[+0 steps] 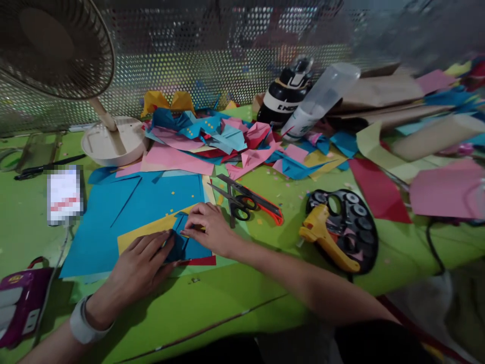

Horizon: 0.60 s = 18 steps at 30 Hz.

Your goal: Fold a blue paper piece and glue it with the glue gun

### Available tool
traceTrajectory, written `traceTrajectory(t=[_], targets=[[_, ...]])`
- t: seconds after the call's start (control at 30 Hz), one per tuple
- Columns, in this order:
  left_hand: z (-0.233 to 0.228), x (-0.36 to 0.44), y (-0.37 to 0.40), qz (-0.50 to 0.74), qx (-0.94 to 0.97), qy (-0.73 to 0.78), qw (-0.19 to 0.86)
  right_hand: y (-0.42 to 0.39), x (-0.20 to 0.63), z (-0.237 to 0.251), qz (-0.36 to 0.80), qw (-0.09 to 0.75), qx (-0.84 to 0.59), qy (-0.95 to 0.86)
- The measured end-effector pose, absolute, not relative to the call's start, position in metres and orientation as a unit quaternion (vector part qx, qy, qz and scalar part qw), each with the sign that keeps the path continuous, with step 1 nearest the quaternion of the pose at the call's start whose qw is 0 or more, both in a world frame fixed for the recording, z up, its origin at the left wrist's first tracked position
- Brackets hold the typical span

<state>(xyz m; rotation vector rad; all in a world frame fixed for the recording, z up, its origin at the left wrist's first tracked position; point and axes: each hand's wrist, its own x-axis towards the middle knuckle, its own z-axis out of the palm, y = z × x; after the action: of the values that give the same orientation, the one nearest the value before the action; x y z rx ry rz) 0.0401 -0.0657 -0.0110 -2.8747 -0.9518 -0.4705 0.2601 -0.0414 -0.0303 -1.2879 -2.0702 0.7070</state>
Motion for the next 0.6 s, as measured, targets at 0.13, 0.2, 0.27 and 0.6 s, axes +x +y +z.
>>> traceTrajectory(t=[0.13, 0.2, 0.27, 0.6], targets=[[-0.011, 0.042, -0.066, -0.149, -0.938, -0.31, 0.043, -0.041, 0.255, -0.03, 0.249, 0.29, -0.514, -0.768], [-0.011, 0.042, -0.067, -0.148, -0.937, -0.312, 0.044, -0.042, 0.251, -0.028, 0.227, 0.276, -0.536, -0.765], [-0.012, 0.043, -0.067, -0.149, -0.937, -0.314, 0.046, -0.044, 0.247, -0.025, 0.212, 0.262, -0.548, -0.766], [-0.013, 0.042, -0.066, -0.146, -0.937, -0.317, 0.038, -0.056, 0.246, -0.025, 0.24, 0.305, -0.55, -0.74]])
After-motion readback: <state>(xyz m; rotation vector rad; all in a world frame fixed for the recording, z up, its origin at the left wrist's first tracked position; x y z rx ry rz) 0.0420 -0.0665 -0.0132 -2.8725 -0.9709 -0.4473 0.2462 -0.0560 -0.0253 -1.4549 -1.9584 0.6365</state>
